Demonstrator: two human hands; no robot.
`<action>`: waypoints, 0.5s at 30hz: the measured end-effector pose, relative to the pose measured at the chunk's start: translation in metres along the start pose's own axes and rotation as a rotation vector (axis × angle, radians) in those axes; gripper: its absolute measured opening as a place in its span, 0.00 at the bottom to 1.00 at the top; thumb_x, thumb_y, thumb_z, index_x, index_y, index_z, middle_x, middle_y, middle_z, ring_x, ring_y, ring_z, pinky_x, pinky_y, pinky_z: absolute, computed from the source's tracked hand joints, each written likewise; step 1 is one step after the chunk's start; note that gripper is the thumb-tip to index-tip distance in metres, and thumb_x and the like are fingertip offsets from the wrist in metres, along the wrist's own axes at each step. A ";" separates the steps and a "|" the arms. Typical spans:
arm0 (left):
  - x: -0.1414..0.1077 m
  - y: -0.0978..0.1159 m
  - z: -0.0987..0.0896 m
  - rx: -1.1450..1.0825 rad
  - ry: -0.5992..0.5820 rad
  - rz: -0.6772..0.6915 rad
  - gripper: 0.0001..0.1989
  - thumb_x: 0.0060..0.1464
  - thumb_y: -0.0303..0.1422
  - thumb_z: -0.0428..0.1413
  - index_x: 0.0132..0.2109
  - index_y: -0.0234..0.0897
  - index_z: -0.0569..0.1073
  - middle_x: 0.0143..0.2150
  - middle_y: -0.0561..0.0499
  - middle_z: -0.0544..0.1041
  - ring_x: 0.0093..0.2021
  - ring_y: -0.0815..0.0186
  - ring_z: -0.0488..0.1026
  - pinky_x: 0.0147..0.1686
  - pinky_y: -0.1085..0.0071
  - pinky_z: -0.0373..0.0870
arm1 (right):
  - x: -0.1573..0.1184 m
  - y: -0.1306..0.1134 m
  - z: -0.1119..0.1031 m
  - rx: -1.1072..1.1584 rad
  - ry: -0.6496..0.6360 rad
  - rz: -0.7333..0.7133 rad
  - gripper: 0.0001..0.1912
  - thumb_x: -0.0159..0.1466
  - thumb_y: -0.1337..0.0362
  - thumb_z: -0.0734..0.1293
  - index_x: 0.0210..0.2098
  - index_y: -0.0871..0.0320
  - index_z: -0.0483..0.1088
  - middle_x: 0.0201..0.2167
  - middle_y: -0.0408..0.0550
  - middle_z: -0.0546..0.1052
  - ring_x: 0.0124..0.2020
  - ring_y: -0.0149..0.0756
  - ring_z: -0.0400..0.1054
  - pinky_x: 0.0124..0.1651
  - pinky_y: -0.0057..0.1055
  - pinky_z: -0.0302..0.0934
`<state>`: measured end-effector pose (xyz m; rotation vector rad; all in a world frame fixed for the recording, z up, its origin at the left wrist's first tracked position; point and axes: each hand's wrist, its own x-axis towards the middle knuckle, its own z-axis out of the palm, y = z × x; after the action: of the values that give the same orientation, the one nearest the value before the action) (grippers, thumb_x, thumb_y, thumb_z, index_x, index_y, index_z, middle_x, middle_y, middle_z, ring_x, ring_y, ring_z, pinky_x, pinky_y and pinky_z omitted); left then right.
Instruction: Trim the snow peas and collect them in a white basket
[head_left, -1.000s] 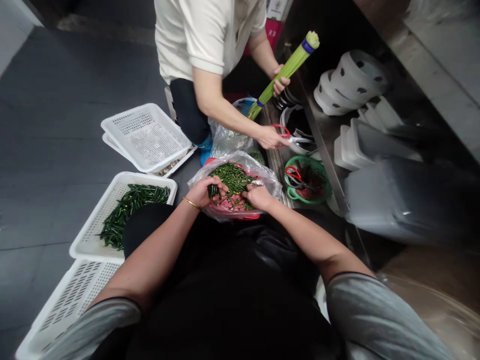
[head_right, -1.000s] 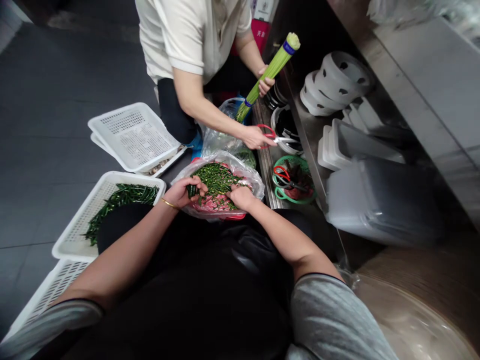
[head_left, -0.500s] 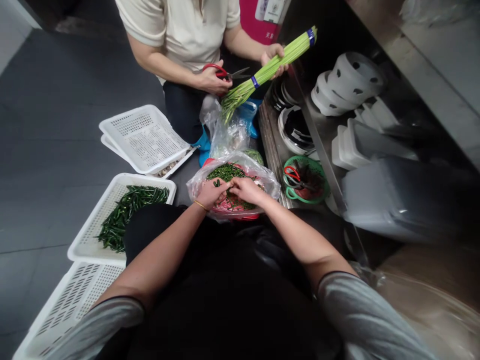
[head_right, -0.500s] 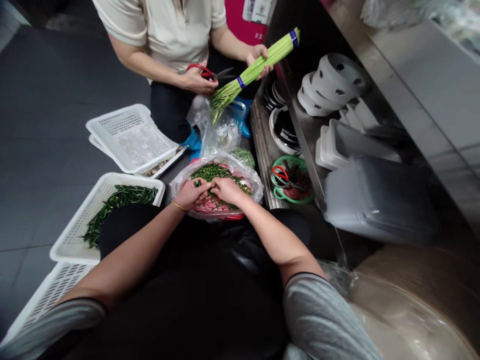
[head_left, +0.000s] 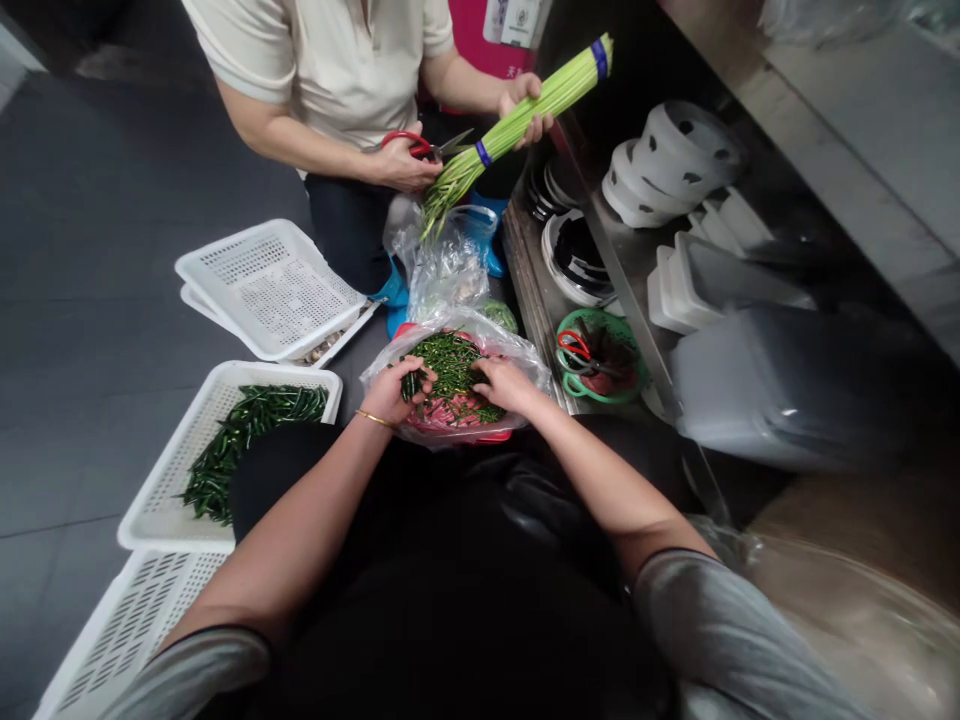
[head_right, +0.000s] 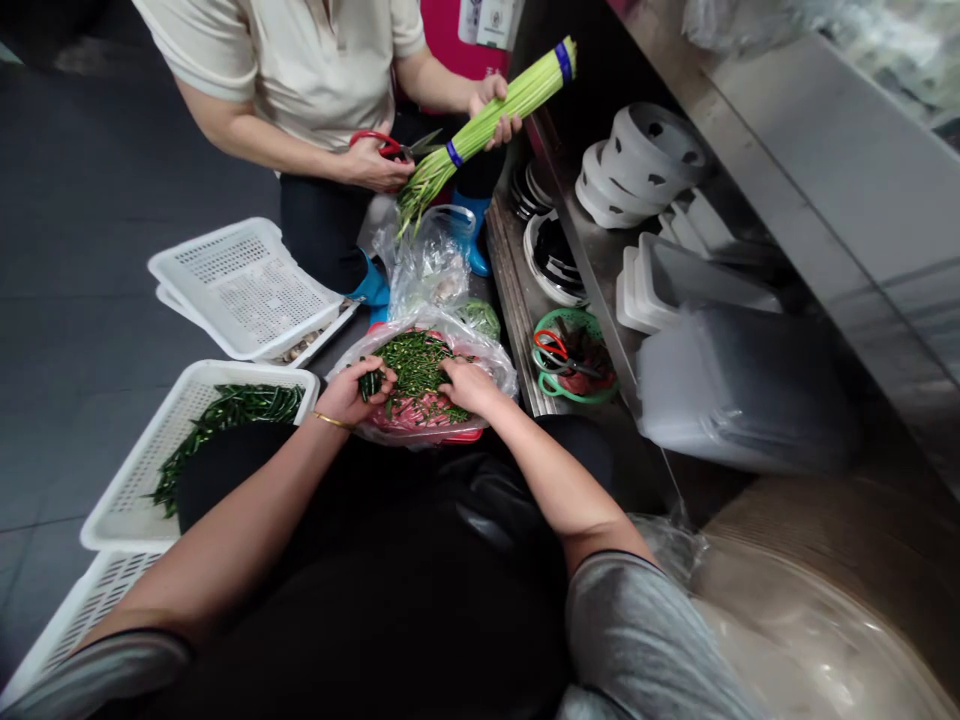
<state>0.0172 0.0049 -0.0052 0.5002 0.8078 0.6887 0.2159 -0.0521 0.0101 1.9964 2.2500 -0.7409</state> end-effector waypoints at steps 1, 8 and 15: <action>-0.001 0.002 0.001 -0.013 -0.018 0.003 0.08 0.41 0.32 0.58 0.27 0.34 0.65 0.24 0.49 0.75 0.19 0.71 0.68 0.13 0.80 0.50 | -0.003 0.006 0.003 -0.087 -0.044 0.036 0.17 0.63 0.66 0.63 0.51 0.60 0.66 0.51 0.60 0.70 0.46 0.45 0.71 0.45 0.37 0.65; -0.003 0.007 0.000 -0.011 -0.075 0.030 0.10 0.40 0.30 0.60 0.33 0.32 0.71 0.21 0.52 0.72 0.18 0.74 0.64 0.13 0.81 0.51 | -0.020 0.016 0.012 -0.157 -0.216 0.018 0.07 0.57 0.69 0.66 0.33 0.56 0.77 0.40 0.54 0.76 0.39 0.46 0.73 0.41 0.35 0.64; 0.000 0.003 -0.002 0.093 -0.057 0.047 0.12 0.41 0.35 0.63 0.29 0.30 0.73 0.18 0.55 0.66 0.14 0.78 0.57 0.11 0.81 0.43 | 0.032 0.014 0.008 -0.004 -0.018 0.132 0.09 0.62 0.63 0.64 0.37 0.61 0.74 0.43 0.59 0.76 0.47 0.46 0.70 0.47 0.36 0.62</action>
<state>0.0143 0.0070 -0.0046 0.6223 0.7789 0.6790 0.2212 -0.0247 -0.0126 2.1032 2.0837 -0.7375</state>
